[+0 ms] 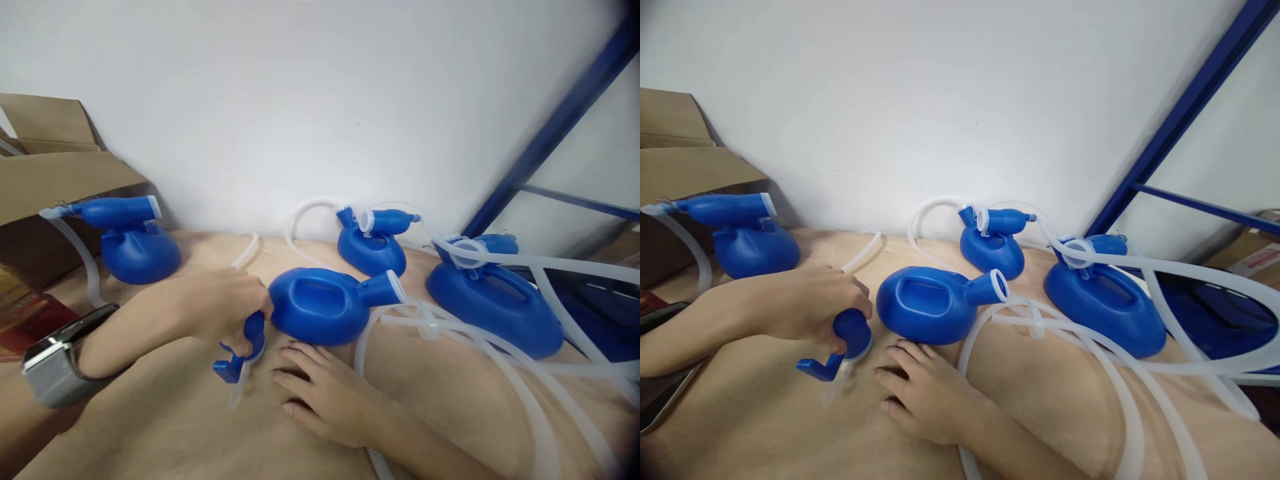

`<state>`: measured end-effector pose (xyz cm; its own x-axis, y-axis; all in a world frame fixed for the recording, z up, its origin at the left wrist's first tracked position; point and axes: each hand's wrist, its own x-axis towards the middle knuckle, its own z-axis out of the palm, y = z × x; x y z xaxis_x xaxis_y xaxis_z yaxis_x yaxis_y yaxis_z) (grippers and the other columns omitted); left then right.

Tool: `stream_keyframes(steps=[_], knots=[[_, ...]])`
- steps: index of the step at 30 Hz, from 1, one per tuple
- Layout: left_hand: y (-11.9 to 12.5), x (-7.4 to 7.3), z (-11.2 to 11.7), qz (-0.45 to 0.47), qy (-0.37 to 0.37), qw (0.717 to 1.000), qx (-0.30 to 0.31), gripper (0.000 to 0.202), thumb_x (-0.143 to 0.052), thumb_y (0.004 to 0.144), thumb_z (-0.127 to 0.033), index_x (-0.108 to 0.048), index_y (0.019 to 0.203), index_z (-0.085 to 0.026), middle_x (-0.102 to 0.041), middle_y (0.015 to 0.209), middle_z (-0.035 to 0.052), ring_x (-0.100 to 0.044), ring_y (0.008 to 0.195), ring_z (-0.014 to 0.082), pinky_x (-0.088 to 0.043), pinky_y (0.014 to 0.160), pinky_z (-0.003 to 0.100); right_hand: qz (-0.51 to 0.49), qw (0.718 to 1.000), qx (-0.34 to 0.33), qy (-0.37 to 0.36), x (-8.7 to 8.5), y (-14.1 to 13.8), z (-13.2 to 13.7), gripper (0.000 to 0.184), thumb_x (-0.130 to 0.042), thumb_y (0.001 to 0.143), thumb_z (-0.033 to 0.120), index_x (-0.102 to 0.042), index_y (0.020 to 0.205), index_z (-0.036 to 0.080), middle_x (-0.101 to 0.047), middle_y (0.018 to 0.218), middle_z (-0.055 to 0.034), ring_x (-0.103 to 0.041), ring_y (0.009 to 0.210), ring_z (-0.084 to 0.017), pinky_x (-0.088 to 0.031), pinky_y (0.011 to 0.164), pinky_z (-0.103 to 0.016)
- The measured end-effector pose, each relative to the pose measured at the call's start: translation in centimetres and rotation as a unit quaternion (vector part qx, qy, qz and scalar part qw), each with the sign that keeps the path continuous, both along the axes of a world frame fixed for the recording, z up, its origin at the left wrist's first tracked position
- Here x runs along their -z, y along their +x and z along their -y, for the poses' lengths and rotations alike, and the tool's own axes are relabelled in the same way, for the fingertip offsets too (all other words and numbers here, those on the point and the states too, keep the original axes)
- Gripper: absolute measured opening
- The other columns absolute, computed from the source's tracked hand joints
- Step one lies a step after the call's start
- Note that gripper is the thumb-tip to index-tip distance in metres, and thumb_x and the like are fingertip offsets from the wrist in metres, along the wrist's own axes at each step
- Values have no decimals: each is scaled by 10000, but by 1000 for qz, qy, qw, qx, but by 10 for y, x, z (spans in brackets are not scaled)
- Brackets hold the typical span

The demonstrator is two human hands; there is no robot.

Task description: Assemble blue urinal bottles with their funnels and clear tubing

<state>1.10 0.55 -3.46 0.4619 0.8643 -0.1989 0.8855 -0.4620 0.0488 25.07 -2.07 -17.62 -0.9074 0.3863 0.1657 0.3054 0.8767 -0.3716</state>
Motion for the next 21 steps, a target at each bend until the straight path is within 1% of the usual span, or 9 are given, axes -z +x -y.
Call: stream_keyframes(steps=[3, 6, 9, 14, 16, 19, 21], knots=[[3, 3, -10, -30, -69, 997, 12, 294, -777, 613, -376, -782, 907, -368, -773, 834, -29, -681, 681, 208, -460, 661, 302, 7, 1000, -4, -3, -1, 0, -1, 415, -485, 1078, 393, -599, 1420, 187, -578, 1498, -136, -443, 1450, -284, -373, 1216, -461], [-1, 9, -9, -33, -66, 997, 17, 267, -743, 634, -352, -754, 900, -335, -756, 865, -18, -664, 685, 208, -410, 586, 292, 3, 1000, -6, -9, -1, 1, -3, 415, -497, 1077, 394, -603, 1418, 183, -581, 1496, -133, -438, 1455, -282, -384, 1209, -458], [-1, 13, -8, -43, -59, 997, 16, 227, -696, 663, -340, -717, 888, -318, -737, 866, -22, -638, 670, 199, -352, 537, 285, -1, 1000, -15, -25, 0, 2, -7, 417, -539, 1061, 380, -605, 1417, 174, -576, 1500, -125, -432, 1452, -280, -386, 1208, -453], [16, 11, -24, -104, -133, 986, 1, 350, -762, 601, -398, -731, 935, -299, -731, 801, -8, -633, 678, 217, -360, 544, 281, 3, 998, -33, -47, 3, 3, -13, 447, -595, 1037, 378, -594, 1431, 167, -553, 1522, -120, -400, 1468, -265, -360, 1230, -439], [21, 9, -28, -105, -153, 983, 7, 351, -780, 592, -390, -748, 925, -282, -727, 765, -7, -639, 685, 220, -383, 554, 278, 2, 998, -37, -44, 4, 3, -13, 448, -583, 1044, 378, -581, 1442, 173, -553, 1525, -119, -393, 1473, -259, -357, 1232, -447], [16, 8, -21, -55, -128, 990, 16, 332, -776, 628, -387, -766, 939, -271, -733, 753, -12, -646, 659, 202, -413, 562, 268, -2, 998, -36, -42, 4, 4, -10, 447, -567, 1050, 371, -568, 1449, 170, -552, 1529, -121, -397, 1474, -257, -341, 1242, -453], [5, 6, -8, -12, -77, 997, 9, 317, -784, 646, -376, -778, 951, -289, -751, 780, -22, -667, 670, 192, -447, 585, 259, -12, 998, -23, -65, 3, 4, -7, 491, -585, 1039, 364, -534, 1481, 156, -552, 1527, -142, -413, 1470, -270, -341, 1241, -461]])
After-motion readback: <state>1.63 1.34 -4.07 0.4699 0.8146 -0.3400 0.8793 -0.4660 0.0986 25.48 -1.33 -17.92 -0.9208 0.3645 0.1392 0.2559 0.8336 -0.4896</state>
